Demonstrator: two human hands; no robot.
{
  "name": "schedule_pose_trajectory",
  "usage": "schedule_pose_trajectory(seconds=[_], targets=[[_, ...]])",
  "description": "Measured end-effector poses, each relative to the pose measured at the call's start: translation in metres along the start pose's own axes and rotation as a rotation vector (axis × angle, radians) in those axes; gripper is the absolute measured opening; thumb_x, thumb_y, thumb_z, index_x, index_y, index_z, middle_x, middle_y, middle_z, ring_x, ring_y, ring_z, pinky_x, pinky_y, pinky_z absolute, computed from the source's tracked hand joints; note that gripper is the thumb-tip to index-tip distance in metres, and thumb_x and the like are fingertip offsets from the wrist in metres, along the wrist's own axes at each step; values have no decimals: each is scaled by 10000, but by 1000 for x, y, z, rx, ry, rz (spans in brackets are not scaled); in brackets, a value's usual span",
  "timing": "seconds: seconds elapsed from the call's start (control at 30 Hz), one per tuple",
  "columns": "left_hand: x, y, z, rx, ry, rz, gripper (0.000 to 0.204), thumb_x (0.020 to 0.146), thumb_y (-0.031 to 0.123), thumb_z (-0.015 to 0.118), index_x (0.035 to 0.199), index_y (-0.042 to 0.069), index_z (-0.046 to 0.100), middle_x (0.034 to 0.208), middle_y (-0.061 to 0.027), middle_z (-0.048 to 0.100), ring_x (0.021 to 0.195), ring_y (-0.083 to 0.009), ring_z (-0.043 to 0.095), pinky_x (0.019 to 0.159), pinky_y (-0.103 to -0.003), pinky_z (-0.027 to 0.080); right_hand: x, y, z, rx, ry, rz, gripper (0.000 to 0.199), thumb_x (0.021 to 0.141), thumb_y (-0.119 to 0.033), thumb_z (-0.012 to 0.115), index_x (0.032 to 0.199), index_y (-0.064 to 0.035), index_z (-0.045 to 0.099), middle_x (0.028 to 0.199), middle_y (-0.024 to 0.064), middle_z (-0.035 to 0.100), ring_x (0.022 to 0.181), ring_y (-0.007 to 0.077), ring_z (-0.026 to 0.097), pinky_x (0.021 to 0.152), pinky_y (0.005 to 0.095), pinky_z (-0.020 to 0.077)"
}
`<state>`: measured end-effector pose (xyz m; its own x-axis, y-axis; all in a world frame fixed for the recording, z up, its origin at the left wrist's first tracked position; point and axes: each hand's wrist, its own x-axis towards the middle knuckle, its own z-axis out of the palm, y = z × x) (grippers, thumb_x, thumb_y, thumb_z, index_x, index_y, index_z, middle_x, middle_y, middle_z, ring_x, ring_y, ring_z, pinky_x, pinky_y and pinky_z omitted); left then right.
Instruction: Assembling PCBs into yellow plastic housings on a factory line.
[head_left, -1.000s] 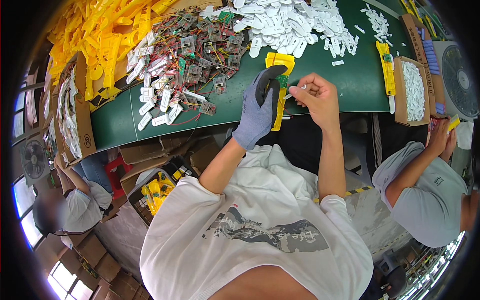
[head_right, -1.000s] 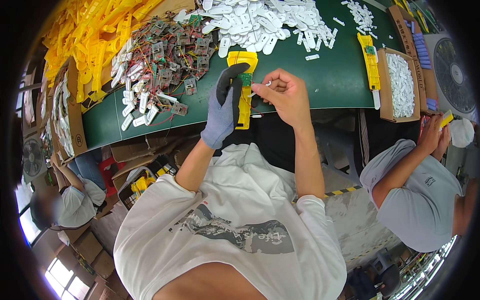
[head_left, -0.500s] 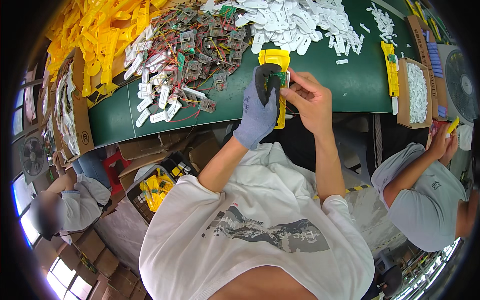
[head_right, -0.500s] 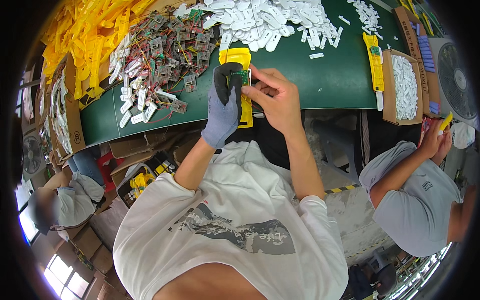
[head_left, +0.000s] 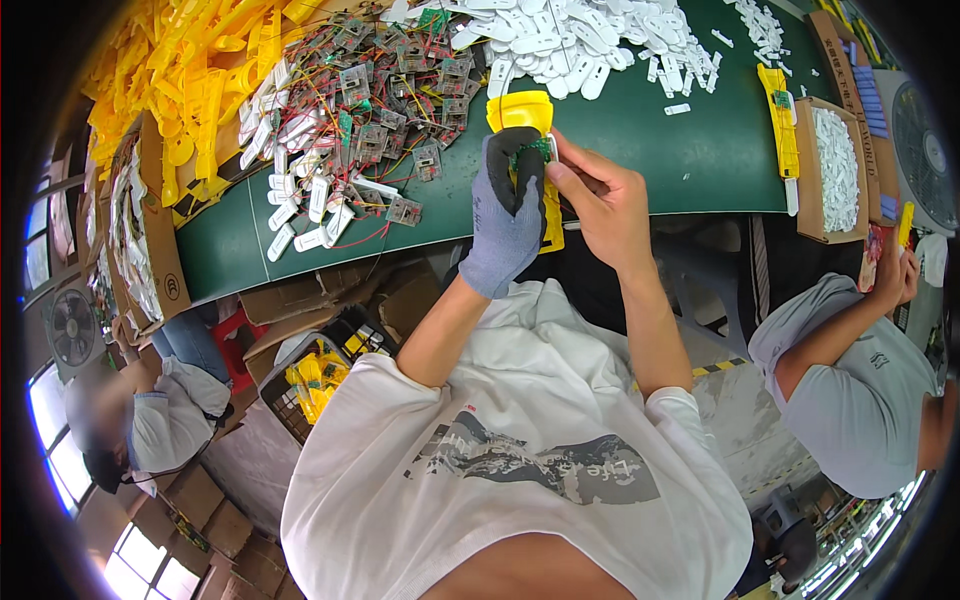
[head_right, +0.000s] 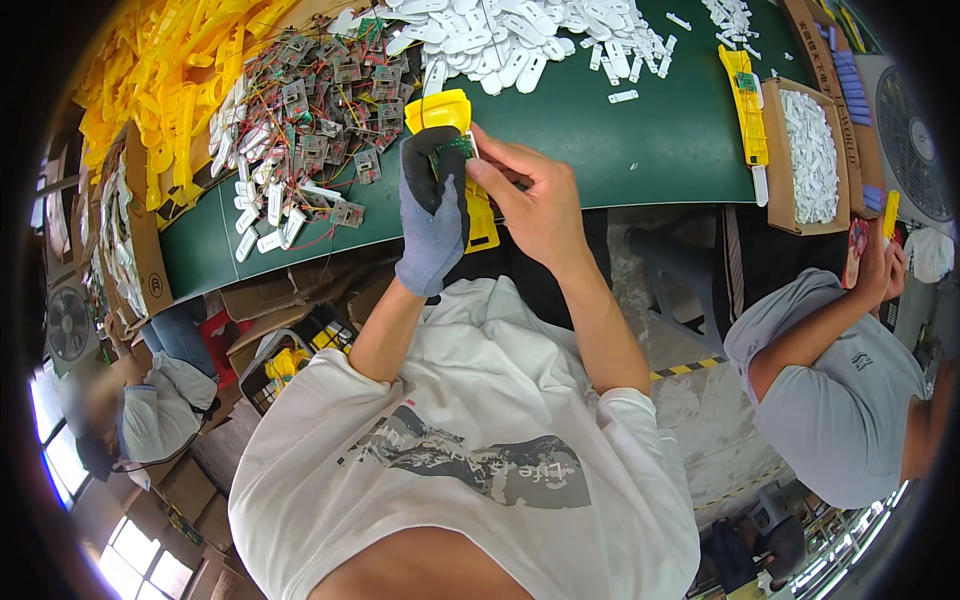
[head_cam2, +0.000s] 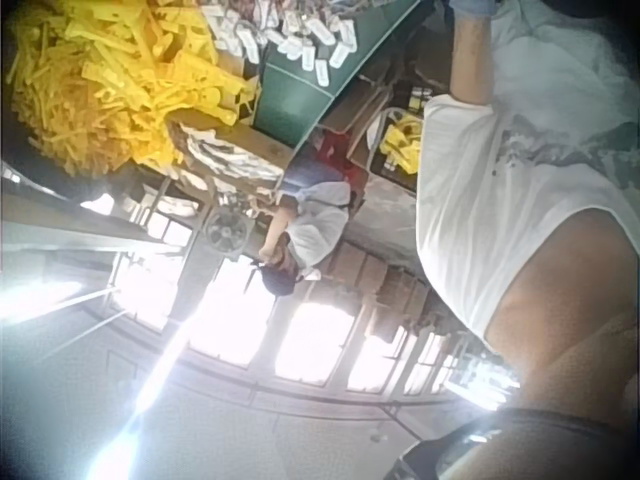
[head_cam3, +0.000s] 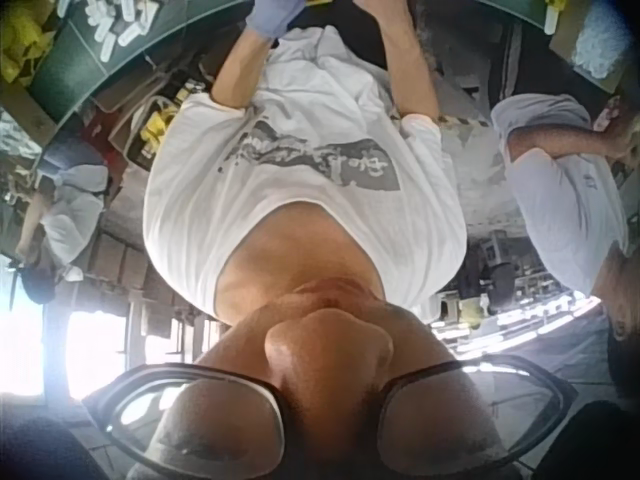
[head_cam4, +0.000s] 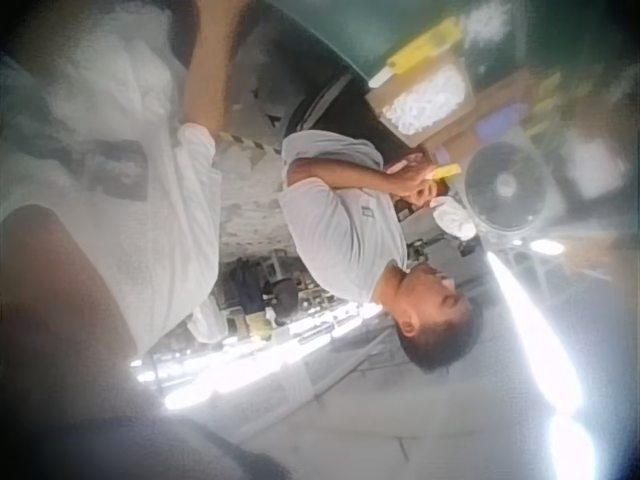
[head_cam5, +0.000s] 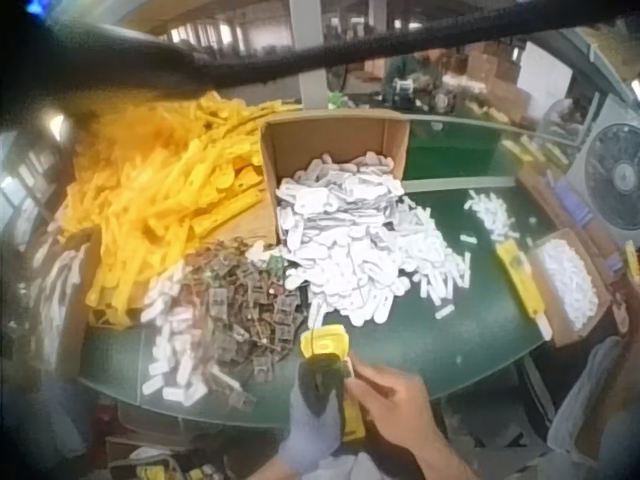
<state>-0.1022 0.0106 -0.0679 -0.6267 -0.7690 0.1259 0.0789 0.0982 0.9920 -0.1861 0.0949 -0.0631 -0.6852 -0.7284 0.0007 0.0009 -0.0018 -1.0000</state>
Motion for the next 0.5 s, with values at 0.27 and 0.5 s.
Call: schedule_pose_trajectory(seconds=[0.27,0.5], targets=[[-8,-7,-3,96,-15,135,206,852,-22,503,1052,27,510,942,-131,564,799,-199,576,695,-301,466,-8,-2,-6,204,-37,79,327,841,-8,624,1166,5,589,1006,90,658,849,69,596,770,201,482],[-4,7,5,76,24,56,166,847,-10,507,1009,25,499,860,-110,552,743,-190,579,643,-311,465,-3,6,-2,42,6,-110,307,855,-42,611,1161,-20,600,942,75,671,798,50,569,717,197,463]])
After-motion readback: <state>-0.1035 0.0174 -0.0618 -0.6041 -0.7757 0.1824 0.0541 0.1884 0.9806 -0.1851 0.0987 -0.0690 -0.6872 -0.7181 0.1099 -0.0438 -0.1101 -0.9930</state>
